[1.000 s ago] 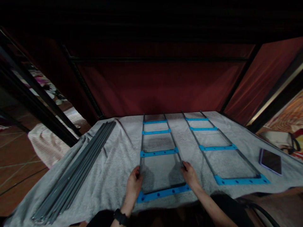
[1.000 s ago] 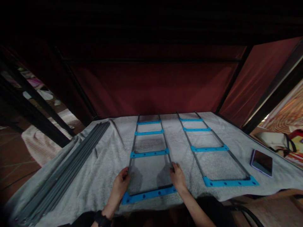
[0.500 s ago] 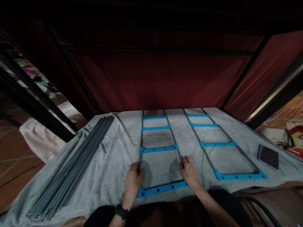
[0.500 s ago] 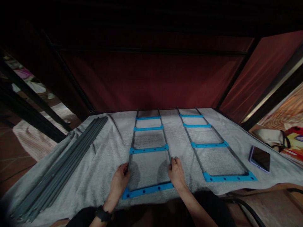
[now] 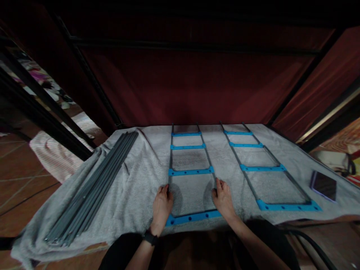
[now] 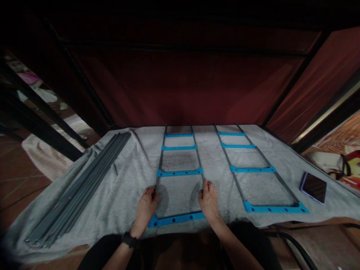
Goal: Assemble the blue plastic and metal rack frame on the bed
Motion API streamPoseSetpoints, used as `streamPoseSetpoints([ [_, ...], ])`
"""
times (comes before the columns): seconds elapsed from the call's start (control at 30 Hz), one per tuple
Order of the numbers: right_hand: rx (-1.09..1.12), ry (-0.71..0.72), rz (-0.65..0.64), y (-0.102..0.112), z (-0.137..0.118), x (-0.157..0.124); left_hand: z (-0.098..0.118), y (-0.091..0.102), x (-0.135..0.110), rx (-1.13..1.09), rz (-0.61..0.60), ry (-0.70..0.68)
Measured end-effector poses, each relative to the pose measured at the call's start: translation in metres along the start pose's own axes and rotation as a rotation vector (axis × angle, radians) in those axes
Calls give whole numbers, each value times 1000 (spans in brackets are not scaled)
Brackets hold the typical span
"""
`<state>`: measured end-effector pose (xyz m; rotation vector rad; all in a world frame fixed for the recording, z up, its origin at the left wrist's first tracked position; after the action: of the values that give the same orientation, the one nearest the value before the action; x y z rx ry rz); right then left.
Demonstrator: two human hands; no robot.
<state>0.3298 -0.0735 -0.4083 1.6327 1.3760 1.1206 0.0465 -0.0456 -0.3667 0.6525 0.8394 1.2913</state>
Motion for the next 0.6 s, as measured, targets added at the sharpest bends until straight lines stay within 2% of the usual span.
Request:
streamPoseSetpoints([
  [0.37, -4, -25, 6, 2, -3, -1, -6, 2, 6, -73, -12, 6],
  [0.6, 11, -28, -8, 4, -1, 2, 3, 9, 31, 38, -51, -10],
])
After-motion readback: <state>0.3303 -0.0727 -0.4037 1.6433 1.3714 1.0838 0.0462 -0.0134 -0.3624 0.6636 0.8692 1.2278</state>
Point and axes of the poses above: each hand's wrist, its own x-axis towards the middle knuckle, its own y-axis out of the back of the hand, z = x × y, the point moved 3 cm from there along x, towards the middle knuckle, and after that the axes turned 15 degrees about -z, right-handed, at the moved point
